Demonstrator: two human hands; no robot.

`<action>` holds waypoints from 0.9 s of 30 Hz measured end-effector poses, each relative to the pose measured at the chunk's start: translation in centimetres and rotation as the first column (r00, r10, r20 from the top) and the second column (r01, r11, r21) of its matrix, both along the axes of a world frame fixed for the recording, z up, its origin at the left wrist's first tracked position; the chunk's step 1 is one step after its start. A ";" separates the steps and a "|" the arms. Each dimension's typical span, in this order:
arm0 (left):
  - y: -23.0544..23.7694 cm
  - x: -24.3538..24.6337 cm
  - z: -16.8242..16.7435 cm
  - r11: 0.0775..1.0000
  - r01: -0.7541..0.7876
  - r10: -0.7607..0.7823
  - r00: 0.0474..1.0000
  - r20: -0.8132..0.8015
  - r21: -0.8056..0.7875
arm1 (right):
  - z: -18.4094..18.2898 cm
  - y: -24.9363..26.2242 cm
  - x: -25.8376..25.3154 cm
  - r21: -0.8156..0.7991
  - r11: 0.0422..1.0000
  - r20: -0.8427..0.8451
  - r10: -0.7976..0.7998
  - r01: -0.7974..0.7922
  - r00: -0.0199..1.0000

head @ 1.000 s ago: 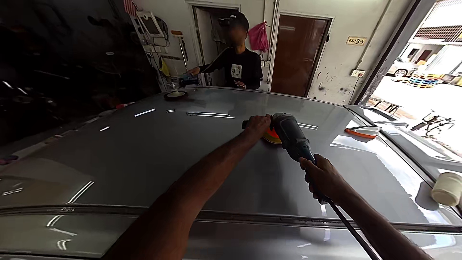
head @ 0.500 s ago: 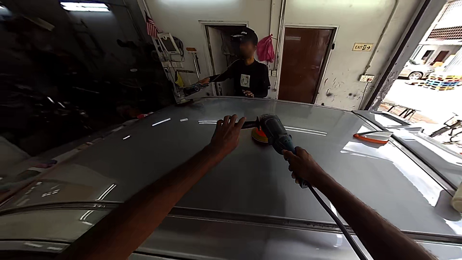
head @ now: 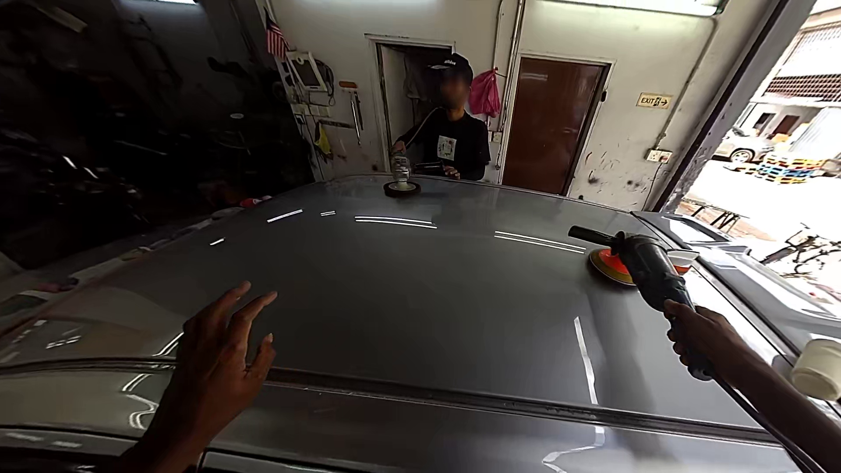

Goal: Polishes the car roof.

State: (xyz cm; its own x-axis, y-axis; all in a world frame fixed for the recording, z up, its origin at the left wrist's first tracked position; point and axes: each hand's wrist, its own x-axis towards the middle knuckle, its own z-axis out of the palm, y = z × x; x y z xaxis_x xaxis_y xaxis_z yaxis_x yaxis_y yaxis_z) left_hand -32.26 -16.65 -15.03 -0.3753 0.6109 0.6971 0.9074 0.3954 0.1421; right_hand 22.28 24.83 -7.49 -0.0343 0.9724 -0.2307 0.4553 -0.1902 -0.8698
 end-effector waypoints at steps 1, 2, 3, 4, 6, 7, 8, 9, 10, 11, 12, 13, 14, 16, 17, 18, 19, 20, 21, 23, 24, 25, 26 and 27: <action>-0.7 -0.3 -0.1 1.000 -0.015 0.015 1.000 0.004 0.011 | -0.1 0.1 0.7 0.003 1.000 0.000 -0.017 0.017 1.000; -1.1 -0.5 -0.2 0.999 -0.023 0.023 1.000 0.006 0.022 | -0.2 0.2 1.2 0.004 1.000 0.002 -0.026 0.026 1.000; -1.4 -0.5 -0.1 0.999 -0.022 0.022 1.000 0.007 0.032 | -0.2 0.2 1.6 0.004 0.999 0.007 -0.033 0.033 0.999; -1.5 -0.5 -0.1 0.999 -0.021 0.021 1.000 0.007 0.040 | -0.3 0.1 1.8 0.002 0.999 0.011 -0.034 0.034 0.999; -1.1 -0.1 0.1 0.998 -0.012 0.012 1.000 0.005 0.058 | -0.1 -0.3 1.4 -0.008 1.000 0.007 -0.018 0.018 1.000; -0.8 0.2 0.2 0.998 -0.002 0.002 1.000 0.004 0.068 | 0.1 -0.6 1.0 -0.011 1.000 0.006 -0.004 0.004 1.000; -0.3 0.6 0.4 0.997 0.011 -0.011 1.000 0.002 0.075 | 0.2 -0.9 0.4 -0.012 1.000 0.003 0.012 -0.012 1.000; 0.3 1.1 0.6 0.997 0.026 -0.026 1.000 -0.002 0.078 | 0.4 -1.3 -0.4 -0.015 0.999 -0.003 0.033 -0.033 0.999; 0.9 1.5 0.8 0.996 0.044 -0.043 0.999 -0.007 0.081 | 0.6 -1.7 -1.5 -0.018 0.998 -0.011 0.059 -0.059 0.998; 1.5 2.1 1.1 0.994 0.064 -0.063 0.998 -0.014 0.088 | 0.7 -2.3 -2.7 -0.022 0.996 -0.014 0.090 -0.090 0.996; 2.1 2.8 1.4 0.992 0.085 -0.084 0.996 -0.022 0.097 | 0.7 -3.0 -3.9 -0.027 0.992 -0.010 0.126 -0.126 0.992; 2.7 3.3 1.7 0.988 0.107 -0.104 0.994 -0.031 0.107 | 0.8 -3.7 -5.3 -0.030 0.986 -0.012 0.161 -0.161 0.987; 3.3 3.9 2.1 0.985 0.126 -0.123 0.992 -0.039 0.116 | 1.0 -4.5 -6.5 -0.038 0.979 -0.025 0.197 -0.198 0.980; 4.3 5.2 2.4 0.977 0.174 -0.169 0.984 -0.049 0.122 | 0.4 -6.1 -7.9 -0.057 0.954 -0.021 0.293 -0.294 0.956; 5.1 5.7 2.7 0.973 0.194 -0.189 0.981 -0.055 0.123 | 0.4 -7.1 -8.7 -0.060 0.936 -0.005 0.348 -0.347 0.938; 5.9 6.1 3.2 0.970 0.210 -0.203 0.977 -0.067 0.122 | 0.8 -8.3 -9.6 -0.063 0.916 -0.001 0.396 -0.395 0.918; 6.7 6.6 3.6 0.968 0.227 -0.219 0.972 -0.084 0.109 | 0.9 -9.7 -10.3 -0.065 0.895 0.003 0.441 -0.440 0.897; 7.7 7.1 3.9 0.968 0.237 -0.229 0.968 -0.105 0.077 | 0.9 -11.2 -10.7 -0.065 0.870 0.021 0.491 -0.489 0.871; 9.0 7.7 4.4 0.971 0.237 -0.231 0.965 -0.126 0.033 | 0.8 -12.6 -11.0 -0.051 0.840 0.053 0.543 -0.541 0.838; 12.0 9.0 5.4 0.974 0.213 -0.223 0.961 -0.166 -0.079 | 0.9 -15.5 -11.6 -0.030 0.782 0.082 0.623 -0.623 0.778; 13.3 9.8 5.8 0.971 0.187 -0.213 0.961 -0.177 -0.151 | 0.8 -16.7 -11.6 -0.031 0.759 0.073 0.651 -0.651 0.755; 14.3 10.7 6.0 0.959 0.158 -0.200 0.966 -0.164 -0.237 | 0.4 -17.9 -11.4 -0.031 0.737 0.071 0.675 -0.675 0.734; 15.3 11.9 6.4 0.934 0.119 -0.170 0.977 -0.127 -0.337 | 0.2 -18.9 -11.1 -0.026 0.718 0.077 0.696 -0.696 0.714; 16.2 13.1 7.1 0.890 0.063 -0.113 0.990 -0.084 -0.452 | 0.1 -19.8 -10.7 -0.020 0.704 0.082 0.709 -0.710 0.701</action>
